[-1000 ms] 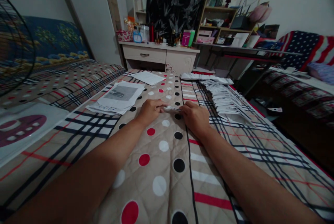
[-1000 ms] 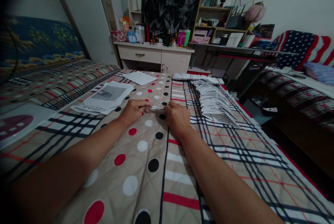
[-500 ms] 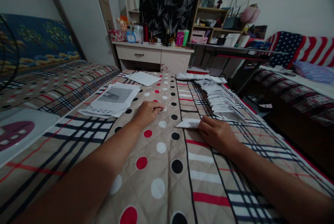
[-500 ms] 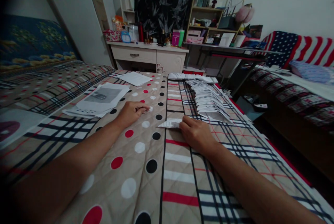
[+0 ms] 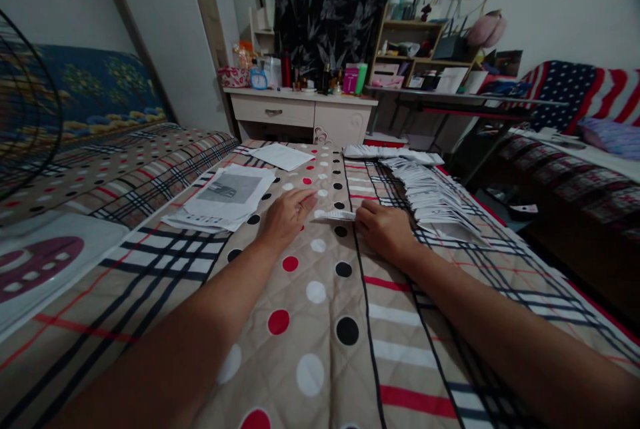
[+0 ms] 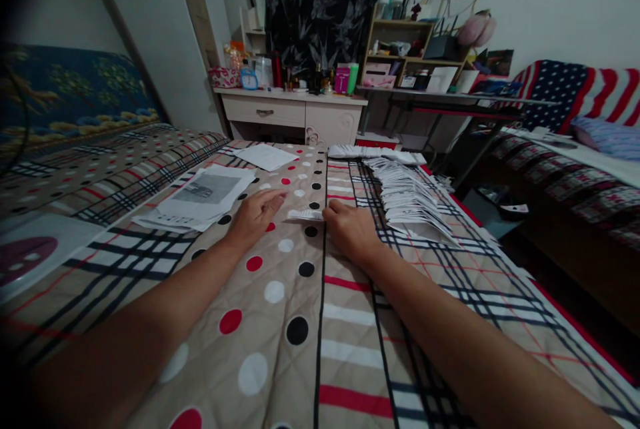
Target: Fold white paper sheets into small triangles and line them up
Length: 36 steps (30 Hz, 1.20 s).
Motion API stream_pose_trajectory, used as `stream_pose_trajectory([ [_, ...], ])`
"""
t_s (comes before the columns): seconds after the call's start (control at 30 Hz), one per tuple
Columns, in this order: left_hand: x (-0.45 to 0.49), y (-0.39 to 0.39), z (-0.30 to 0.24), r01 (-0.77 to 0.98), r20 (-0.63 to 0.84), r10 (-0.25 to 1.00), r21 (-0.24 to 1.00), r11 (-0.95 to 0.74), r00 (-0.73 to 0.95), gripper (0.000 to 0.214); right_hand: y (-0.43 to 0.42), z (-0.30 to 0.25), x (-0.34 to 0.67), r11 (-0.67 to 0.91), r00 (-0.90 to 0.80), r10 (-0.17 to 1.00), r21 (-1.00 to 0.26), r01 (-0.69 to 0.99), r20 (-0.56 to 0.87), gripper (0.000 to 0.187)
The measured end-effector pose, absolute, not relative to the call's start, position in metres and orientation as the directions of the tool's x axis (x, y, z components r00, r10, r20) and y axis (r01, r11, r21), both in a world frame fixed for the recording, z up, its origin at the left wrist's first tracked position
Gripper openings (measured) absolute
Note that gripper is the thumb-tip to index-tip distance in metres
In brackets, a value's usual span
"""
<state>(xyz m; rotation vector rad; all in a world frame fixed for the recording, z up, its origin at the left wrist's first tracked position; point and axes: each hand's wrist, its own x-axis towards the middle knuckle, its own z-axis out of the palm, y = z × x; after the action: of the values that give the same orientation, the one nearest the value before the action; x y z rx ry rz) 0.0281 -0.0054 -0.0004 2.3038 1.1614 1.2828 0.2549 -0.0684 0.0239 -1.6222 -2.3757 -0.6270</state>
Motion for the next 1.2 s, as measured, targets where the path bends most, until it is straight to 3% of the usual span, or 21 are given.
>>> stream_pose_trajectory([
  [0.1, 0.029, -0.004, -0.003, 0.585, 0.625, 0.671, 0.390, -0.711, 0.399, 0.031, -0.053, 0.022, 0.230, 0.333, -0.386, 0.854, 0.205, 0.920, 0.349, 0.024],
  [0.17, 0.030, -0.001, -0.006, 0.565, 0.572, 0.647, 0.348, -0.748, 0.504, 0.022, -0.048, 0.019, 0.220, 0.369, -0.416, 0.850, 0.200, 0.908, 0.321, 0.022],
  [0.37, 0.028, 0.002, -0.011, 0.500, 0.517, 0.678, 0.458, -0.735, 0.523, 0.019, -0.067, 0.015, 0.243, 0.352, -0.405, 0.826, 0.202, 0.914, 0.392, 0.023],
  [0.6, 0.029, 0.003, -0.012, 0.501, 0.514, 0.680, 0.459, -0.733, 0.524, 0.019, -0.141, 0.016, 0.354, 0.356, -0.464, 0.670, 0.298, 0.886, 0.580, 0.024],
  [0.8, 0.030, 0.004, -0.011, 0.506, 0.513, 0.674, 0.445, -0.739, 0.532, 0.019, -0.164, 0.010, 0.425, 0.123, -0.290, 0.776, 0.317, 0.940, 0.560, 0.023],
  [1.03, 0.029, 0.004, -0.011, 0.492, 0.501, 0.682, 0.472, -0.731, 0.533, 0.019, -0.131, 0.009, 0.417, -0.032, -0.151, 0.874, 0.364, 0.931, 0.462, 0.028],
  [1.2, 0.028, 0.006, -0.013, 0.489, 0.507, 0.683, 0.476, -0.731, 0.526, 0.018, -0.116, 0.019, 0.396, -0.122, 0.005, 0.961, 0.405, 0.906, 0.278, 0.028],
])
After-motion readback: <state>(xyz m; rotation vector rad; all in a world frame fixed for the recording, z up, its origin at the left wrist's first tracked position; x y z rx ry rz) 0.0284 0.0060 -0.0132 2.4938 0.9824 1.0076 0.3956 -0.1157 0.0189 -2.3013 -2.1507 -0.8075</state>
